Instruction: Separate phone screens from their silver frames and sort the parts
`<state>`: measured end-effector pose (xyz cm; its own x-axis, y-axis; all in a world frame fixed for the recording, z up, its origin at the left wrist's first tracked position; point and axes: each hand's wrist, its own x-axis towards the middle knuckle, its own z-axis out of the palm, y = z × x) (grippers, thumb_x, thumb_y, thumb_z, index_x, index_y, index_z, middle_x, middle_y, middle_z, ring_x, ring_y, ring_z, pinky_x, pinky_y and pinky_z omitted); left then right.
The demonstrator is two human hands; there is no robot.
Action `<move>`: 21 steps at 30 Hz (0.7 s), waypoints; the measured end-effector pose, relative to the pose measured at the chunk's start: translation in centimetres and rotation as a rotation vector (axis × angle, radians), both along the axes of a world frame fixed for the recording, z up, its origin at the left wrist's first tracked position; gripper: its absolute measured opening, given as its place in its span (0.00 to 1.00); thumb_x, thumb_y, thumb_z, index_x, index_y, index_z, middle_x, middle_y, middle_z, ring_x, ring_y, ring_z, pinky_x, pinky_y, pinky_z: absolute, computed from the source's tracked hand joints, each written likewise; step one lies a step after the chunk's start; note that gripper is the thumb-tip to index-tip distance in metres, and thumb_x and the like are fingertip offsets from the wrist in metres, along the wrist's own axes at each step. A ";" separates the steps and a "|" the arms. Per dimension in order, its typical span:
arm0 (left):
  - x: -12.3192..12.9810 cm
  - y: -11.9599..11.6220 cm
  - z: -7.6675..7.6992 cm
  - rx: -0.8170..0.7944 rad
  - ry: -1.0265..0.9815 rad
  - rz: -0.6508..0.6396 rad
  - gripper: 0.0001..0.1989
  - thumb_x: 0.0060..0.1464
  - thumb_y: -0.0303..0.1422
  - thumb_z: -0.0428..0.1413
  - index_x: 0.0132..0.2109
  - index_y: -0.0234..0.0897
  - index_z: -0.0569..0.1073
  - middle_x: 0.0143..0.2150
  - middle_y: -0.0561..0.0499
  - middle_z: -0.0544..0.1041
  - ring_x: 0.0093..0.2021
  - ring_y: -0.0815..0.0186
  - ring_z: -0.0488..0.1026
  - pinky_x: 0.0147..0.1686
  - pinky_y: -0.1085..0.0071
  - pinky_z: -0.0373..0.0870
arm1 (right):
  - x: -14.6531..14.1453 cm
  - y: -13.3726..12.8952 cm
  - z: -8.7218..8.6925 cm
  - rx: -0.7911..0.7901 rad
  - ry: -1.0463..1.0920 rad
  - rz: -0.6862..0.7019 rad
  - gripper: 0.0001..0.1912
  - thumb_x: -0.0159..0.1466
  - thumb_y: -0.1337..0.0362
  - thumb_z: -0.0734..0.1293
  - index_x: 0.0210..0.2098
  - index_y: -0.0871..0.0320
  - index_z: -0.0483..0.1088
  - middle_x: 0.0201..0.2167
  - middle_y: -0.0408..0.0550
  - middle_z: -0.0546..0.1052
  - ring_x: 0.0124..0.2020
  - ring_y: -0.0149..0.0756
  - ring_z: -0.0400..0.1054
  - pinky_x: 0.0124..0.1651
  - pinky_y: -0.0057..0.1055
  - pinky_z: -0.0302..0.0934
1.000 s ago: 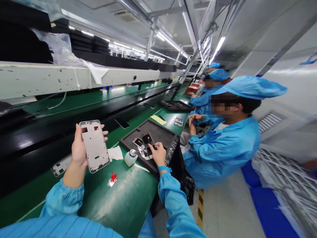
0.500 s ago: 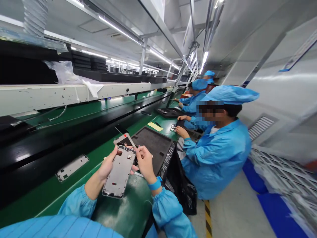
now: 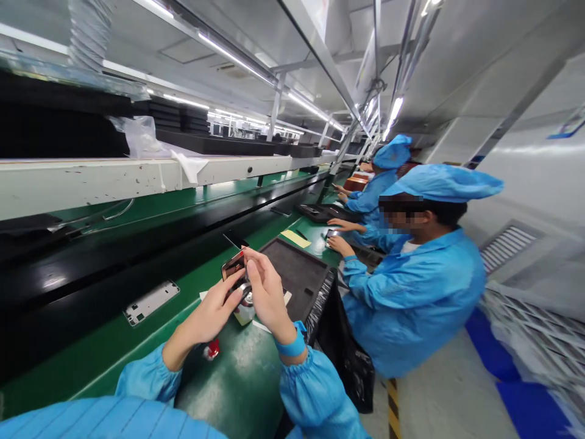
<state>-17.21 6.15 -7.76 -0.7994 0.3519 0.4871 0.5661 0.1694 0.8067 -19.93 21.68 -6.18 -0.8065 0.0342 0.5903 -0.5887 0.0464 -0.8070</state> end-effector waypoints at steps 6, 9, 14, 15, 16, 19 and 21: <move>0.7 -0.4 1.0 -0.205 0.065 0.002 0.37 0.76 0.51 0.46 0.79 0.32 0.58 0.81 0.35 0.58 0.81 0.51 0.57 0.80 0.51 0.53 | -0.5 -1.0 -0.1 -0.114 0.054 -0.063 0.21 0.68 0.42 0.74 0.39 0.54 0.75 0.40 0.49 0.82 0.44 0.42 0.77 0.51 0.40 0.74; 0.5 -1.1 1.2 -0.268 0.093 -0.050 0.34 0.76 0.51 0.47 0.76 0.32 0.64 0.79 0.34 0.61 0.79 0.50 0.61 0.79 0.52 0.56 | 0.3 -0.5 0.3 -0.067 0.121 -0.134 0.22 0.70 0.42 0.73 0.35 0.54 0.72 0.39 0.48 0.78 0.43 0.41 0.74 0.51 0.39 0.71; -1.0 -3.7 1.0 -0.100 0.104 0.095 0.34 0.74 0.54 0.50 0.75 0.37 0.67 0.80 0.36 0.61 0.79 0.45 0.61 0.74 0.49 0.65 | 3.1 1.5 -2.0 0.061 0.217 -0.225 0.18 0.73 0.49 0.71 0.33 0.54 0.71 0.45 0.50 0.76 0.49 0.43 0.72 0.55 0.40 0.68; -1.3 -4.3 1.0 -0.012 0.108 0.134 0.35 0.73 0.54 0.51 0.76 0.38 0.66 0.80 0.36 0.61 0.78 0.44 0.61 0.72 0.49 0.68 | 3.6 1.7 -3.5 0.099 0.163 -0.170 0.17 0.73 0.50 0.71 0.33 0.54 0.71 0.44 0.49 0.76 0.47 0.42 0.73 0.52 0.39 0.68; -1.5 -4.9 0.9 0.085 0.105 0.169 0.35 0.72 0.54 0.53 0.75 0.39 0.67 0.80 0.36 0.61 0.77 0.43 0.63 0.69 0.50 0.70 | 4.0 1.7 -5.3 0.155 0.078 -0.093 0.18 0.74 0.49 0.70 0.33 0.53 0.70 0.43 0.49 0.76 0.45 0.42 0.73 0.50 0.39 0.69; -1.7 -5.9 1.1 0.365 0.041 0.244 0.34 0.69 0.53 0.59 0.73 0.40 0.72 0.80 0.37 0.61 0.62 0.47 0.79 0.58 0.56 0.78 | 4.5 0.9 -11.5 0.455 -0.239 0.179 0.22 0.74 0.43 0.66 0.34 0.53 0.71 0.45 0.52 0.77 0.47 0.44 0.74 0.47 0.38 0.70; -1.4 -6.1 1.3 0.478 -0.016 0.257 0.33 0.68 0.51 0.61 0.72 0.40 0.73 0.79 0.37 0.62 0.49 0.55 0.84 0.51 0.60 0.80 | 4.2 -0.1 -15.0 0.542 -0.287 0.259 0.23 0.74 0.43 0.66 0.33 0.53 0.71 0.43 0.53 0.77 0.45 0.44 0.74 0.45 0.38 0.71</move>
